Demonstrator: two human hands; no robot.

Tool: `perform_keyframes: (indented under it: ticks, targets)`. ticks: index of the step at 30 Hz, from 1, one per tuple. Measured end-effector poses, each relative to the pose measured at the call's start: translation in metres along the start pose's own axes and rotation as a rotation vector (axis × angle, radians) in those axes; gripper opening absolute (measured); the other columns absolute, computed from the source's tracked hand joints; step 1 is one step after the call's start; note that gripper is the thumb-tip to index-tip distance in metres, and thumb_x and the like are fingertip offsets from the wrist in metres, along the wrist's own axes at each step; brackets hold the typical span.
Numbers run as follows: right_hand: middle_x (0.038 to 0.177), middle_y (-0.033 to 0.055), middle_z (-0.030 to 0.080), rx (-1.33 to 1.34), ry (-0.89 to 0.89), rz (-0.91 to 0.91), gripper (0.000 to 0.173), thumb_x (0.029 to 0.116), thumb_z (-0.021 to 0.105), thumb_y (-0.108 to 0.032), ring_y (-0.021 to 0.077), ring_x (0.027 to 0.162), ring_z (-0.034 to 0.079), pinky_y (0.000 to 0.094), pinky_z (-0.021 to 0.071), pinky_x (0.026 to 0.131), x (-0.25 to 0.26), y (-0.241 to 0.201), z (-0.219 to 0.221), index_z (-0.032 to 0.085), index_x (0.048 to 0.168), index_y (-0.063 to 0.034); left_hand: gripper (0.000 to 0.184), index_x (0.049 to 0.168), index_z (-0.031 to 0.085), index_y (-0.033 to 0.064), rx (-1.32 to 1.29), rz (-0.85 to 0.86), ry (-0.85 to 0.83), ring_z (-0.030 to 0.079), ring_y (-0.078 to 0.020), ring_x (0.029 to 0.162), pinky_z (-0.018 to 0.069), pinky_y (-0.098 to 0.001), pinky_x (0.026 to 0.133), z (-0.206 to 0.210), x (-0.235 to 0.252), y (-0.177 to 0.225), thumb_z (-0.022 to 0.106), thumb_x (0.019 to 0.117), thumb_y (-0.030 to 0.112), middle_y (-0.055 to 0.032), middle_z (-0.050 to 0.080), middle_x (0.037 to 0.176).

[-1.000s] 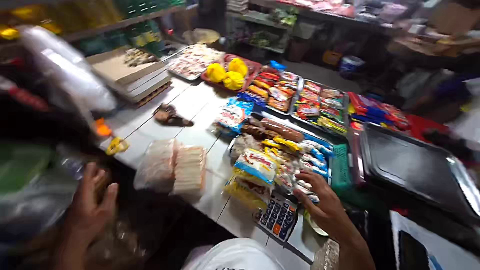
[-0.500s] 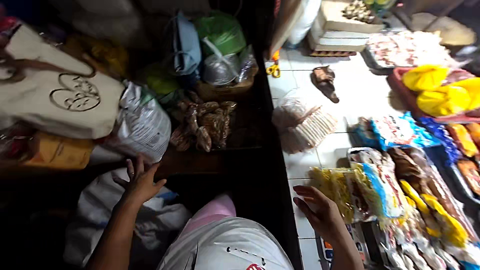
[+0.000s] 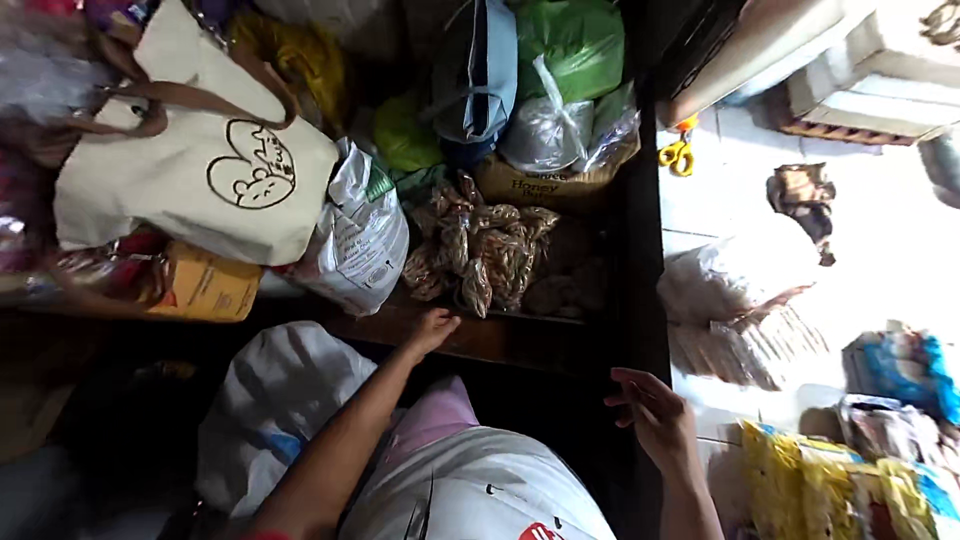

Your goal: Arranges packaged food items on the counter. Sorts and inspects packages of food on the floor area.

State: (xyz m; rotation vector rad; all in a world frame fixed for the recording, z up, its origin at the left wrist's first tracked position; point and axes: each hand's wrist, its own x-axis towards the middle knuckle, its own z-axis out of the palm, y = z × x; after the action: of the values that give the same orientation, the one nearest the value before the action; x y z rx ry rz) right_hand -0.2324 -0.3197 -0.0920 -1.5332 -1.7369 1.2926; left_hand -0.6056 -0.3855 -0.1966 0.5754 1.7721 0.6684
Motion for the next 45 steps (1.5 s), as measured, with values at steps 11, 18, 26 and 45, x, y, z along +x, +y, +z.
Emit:
perform_keyframes:
  ticks: [11,18,26,45]
  targets:
    - [0.101,0.0084,0.075,-0.246,-0.088,-0.034,0.026,0.0991,0.057,-0.017,0.0106,0.085,0.073,0.0261,0.061,0.076,0.096,-0.063,0.094,0.074,0.114,-0.0035,0.097,0.153,0.03,-0.0064,0.068,-0.261,0.233,0.047,-0.0388,0.139,0.0408,-0.0507,0.114,0.067,0.193,0.016,0.085,0.0816,0.029,-0.0301,0.045,0.149]
    - [0.123,0.0138,0.07,0.115,-0.162,0.214,0.05,0.0938,0.071,-0.029,0.0162,0.109,0.07,0.032,0.0593,0.095,0.126,-0.046,0.11,0.062,0.131,0.0033,0.03,0.116,0.057,-0.0028,-0.297,-0.245,-0.236,0.065,-0.0181,0.085,0.0568,-0.0367,0.078,-0.042,0.11,0.064,0.066,0.0876,-0.002,-0.0116,0.066,0.096]
    - [0.107,0.0069,0.074,0.338,-0.282,0.176,0.078,0.0617,0.097,-0.025,0.011,0.098,0.072,0.03,0.0618,0.089,0.163,-0.067,0.111,0.06,0.125,0.0033,0.023,0.113,0.055,0.0065,-0.564,0.061,-0.462,0.071,-0.0099,0.081,0.0613,-0.0292,0.077,-0.033,0.039,0.169,0.062,0.0917,0.003,-0.0006,0.072,0.09]
    - [0.058,-0.006,0.057,0.5,0.13,-0.134,0.038,0.1094,0.045,-0.017,0.002,0.049,0.054,0.0216,0.0497,0.049,0.184,-0.115,0.069,0.064,0.078,-0.0049,0.019,0.108,0.064,0.0029,-0.456,0.316,0.055,0.068,-0.0049,0.081,0.0585,-0.0248,0.076,0.001,-0.044,0.195,0.07,0.09,0.008,0.0018,0.071,0.088]
